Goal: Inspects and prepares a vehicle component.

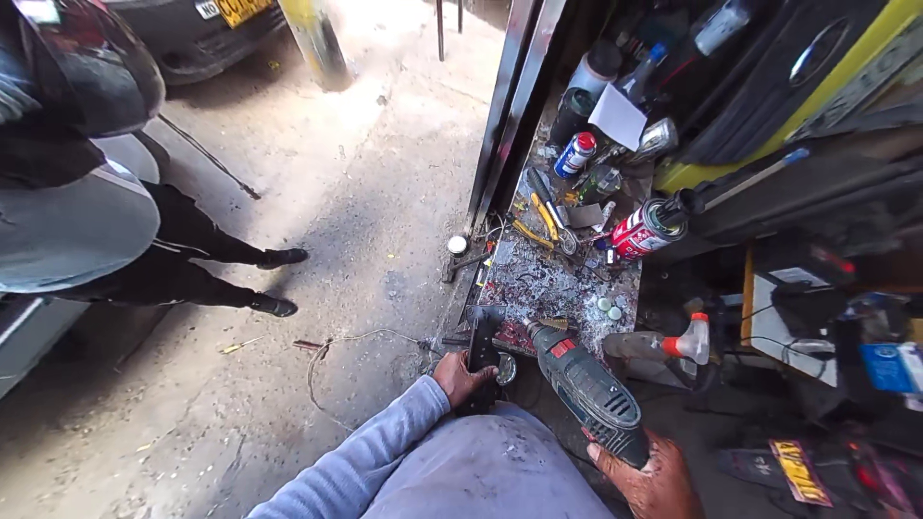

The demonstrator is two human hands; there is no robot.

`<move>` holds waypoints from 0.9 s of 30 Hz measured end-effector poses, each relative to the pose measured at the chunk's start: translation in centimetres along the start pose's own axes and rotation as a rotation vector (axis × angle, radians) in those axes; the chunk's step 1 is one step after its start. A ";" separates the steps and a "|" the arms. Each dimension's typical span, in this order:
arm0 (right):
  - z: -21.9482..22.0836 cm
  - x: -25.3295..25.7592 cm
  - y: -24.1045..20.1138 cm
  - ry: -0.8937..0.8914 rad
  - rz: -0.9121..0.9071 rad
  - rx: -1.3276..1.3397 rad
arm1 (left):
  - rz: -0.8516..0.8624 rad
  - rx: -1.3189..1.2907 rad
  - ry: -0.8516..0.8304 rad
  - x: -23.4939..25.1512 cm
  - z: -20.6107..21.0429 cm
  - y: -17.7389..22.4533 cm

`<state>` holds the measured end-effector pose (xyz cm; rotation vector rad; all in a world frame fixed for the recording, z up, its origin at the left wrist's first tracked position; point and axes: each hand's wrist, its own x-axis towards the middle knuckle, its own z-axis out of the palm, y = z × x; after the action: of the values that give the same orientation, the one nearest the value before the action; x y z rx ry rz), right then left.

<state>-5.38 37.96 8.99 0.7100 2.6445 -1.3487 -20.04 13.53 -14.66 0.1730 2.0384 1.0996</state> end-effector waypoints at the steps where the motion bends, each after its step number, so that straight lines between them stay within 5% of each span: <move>1: 0.0 -0.1 0.0 -0.003 0.000 0.003 | -0.004 0.001 -0.001 0.0 0.0 0.0; 15: 0.8 -0.8 0.2 0.036 -0.025 -0.006 | 0.012 0.014 -0.004 0.0 0.0 -0.1; 23: 5.3 6.7 6.5 0.364 -0.597 -0.580 | 0.005 -0.043 0.029 -0.4 0.2 -0.7; 27: 7.1 11.9 6.8 0.225 -0.547 -0.788 | 0.007 -0.204 0.202 -2.7 1.4 -1.6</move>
<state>-13.80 40.12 -3.76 0.0270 3.3025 -0.1603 -16.86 12.20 -14.73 -0.0362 2.0850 1.3676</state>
